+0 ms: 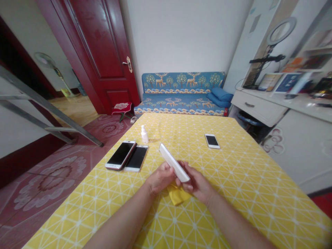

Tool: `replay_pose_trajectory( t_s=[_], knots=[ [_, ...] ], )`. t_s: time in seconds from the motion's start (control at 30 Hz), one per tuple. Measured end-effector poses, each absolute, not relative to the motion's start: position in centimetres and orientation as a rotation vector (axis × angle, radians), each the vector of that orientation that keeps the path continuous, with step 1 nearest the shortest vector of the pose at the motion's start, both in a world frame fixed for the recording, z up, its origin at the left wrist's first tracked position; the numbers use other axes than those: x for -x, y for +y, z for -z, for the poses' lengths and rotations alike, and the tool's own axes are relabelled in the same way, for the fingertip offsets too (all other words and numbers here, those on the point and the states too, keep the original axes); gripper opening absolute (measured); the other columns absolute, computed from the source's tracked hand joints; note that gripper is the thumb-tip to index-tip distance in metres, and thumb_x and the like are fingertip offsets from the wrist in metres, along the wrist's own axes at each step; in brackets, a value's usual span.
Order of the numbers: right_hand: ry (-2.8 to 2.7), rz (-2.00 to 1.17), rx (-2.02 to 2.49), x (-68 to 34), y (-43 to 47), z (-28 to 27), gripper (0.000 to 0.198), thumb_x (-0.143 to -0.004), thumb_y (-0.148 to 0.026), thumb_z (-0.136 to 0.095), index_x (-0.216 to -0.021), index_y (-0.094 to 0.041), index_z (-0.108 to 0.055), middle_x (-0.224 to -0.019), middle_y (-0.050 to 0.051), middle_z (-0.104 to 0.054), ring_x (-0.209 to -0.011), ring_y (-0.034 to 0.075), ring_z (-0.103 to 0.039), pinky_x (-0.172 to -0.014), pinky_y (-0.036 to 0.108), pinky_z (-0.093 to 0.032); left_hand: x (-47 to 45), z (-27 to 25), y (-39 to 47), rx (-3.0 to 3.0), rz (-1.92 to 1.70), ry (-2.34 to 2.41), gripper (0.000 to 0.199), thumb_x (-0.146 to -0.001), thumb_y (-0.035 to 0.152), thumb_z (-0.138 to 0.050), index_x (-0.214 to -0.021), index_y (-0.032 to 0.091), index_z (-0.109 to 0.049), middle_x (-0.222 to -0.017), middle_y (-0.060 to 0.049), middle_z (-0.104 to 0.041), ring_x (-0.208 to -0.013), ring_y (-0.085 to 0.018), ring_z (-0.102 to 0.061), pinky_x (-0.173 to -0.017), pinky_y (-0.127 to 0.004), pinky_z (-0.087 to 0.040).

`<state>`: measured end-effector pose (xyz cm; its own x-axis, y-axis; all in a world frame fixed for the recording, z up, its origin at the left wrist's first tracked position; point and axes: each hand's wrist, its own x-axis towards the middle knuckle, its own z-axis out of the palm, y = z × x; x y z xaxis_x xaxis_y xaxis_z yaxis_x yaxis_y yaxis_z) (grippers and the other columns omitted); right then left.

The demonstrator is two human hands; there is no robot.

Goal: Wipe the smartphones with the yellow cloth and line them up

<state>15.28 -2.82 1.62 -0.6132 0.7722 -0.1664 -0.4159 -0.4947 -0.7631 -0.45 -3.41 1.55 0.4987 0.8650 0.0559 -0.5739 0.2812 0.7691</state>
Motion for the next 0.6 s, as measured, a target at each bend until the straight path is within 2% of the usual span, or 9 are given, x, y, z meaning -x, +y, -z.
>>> replay_pose_trajectory(
  t_s=[0.1, 0.2, 0.33, 0.43, 0.53, 0.6],
  knots=[
    [-0.784, -2.25, 0.572, -15.9, -2.8, -1.6, 0.03, -0.078, -0.043, -0.069, -0.089, -0.016, -0.061, -0.057, -0.001, -0.06, -0.035, -0.001, -0.029, -0.035, 0.01, -0.017, 0.3, -1.9, -3.5, -0.828, -1.064, 0.382, 0.03, -0.07, 0.033, -0.077, -0.092, 0.016, -0.067, -0.1, -0.01, -0.069, -0.097, -0.023, -0.065, -0.089, -0.035, -0.045],
    [-0.782, -2.244, 0.566, -15.9, -3.1, -1.7, 0.023, -0.076, -0.031, -0.072, -0.086, -0.014, -0.062, -0.059, -0.003, -0.056, -0.037, -0.002, -0.028, -0.036, 0.01, -0.018, 0.3, -2.2, -3.5, -0.83, -1.066, 0.375, 0.03, -0.069, 0.031, -0.077, -0.093, 0.016, -0.066, -0.114, -0.012, -0.066, -0.11, -0.026, -0.06, -0.097, -0.04, -0.041],
    [-0.773, -2.033, 0.708, -15.9, -2.8, -2.0, 0.029, -0.07, -0.027, -0.077, -0.092, -0.017, -0.062, -0.057, -0.008, -0.047, -0.039, 0.0, -0.033, -0.035, 0.01, -0.022, 0.1, -1.6, -3.0, -0.782, -1.045, 0.413, 0.041, -0.074, 0.029, -0.074, -0.11, 0.014, -0.062, -0.121, -0.016, -0.061, -0.111, -0.027, -0.06, -0.1, -0.044, -0.04],
    [-0.703, -1.652, 0.865, -17.6, -0.9, -2.4, 0.027, -0.066, -0.025, -0.078, -0.079, -0.018, -0.056, -0.056, -0.008, -0.043, -0.041, 0.002, -0.036, -0.036, 0.011, -0.028, -0.2, -0.9, -2.5, -0.7, -1.083, 0.502, 0.034, -0.079, 0.026, -0.069, -0.109, 0.013, -0.06, -0.114, -0.016, -0.064, -0.106, -0.024, -0.062, -0.1, -0.045, -0.041],
    [-0.613, -1.307, 1.021, -21.3, 2.5, -2.8, 0.026, -0.071, -0.019, -0.071, -0.068, -0.019, -0.045, -0.057, -0.007, -0.043, -0.045, 0.005, -0.041, -0.04, 0.014, -0.037, -0.4, -0.6, -2.2, -0.66, -1.09, 0.574, 0.032, -0.078, 0.024, -0.07, -0.106, 0.012, -0.059, -0.107, -0.016, -0.067, -0.102, -0.023, -0.064, -0.099, -0.043, -0.042],
    [-0.555, -1.136, 1.107, -24.4, 5.0, -3.1, 0.026, -0.076, -0.016, -0.063, -0.066, -0.02, -0.039, -0.055, -0.008, -0.041, -0.042, 0.004, -0.038, -0.039, 0.013, -0.036, -0.5, -0.7, -2.2, -0.669, -1.075, 0.592, 0.033, -0.076, 0.023, -0.072, -0.104, 0.011, -0.058, -0.104, -0.016, -0.068, -0.097, -0.022, -0.065, -0.097, -0.041, -0.044]
  ],
)
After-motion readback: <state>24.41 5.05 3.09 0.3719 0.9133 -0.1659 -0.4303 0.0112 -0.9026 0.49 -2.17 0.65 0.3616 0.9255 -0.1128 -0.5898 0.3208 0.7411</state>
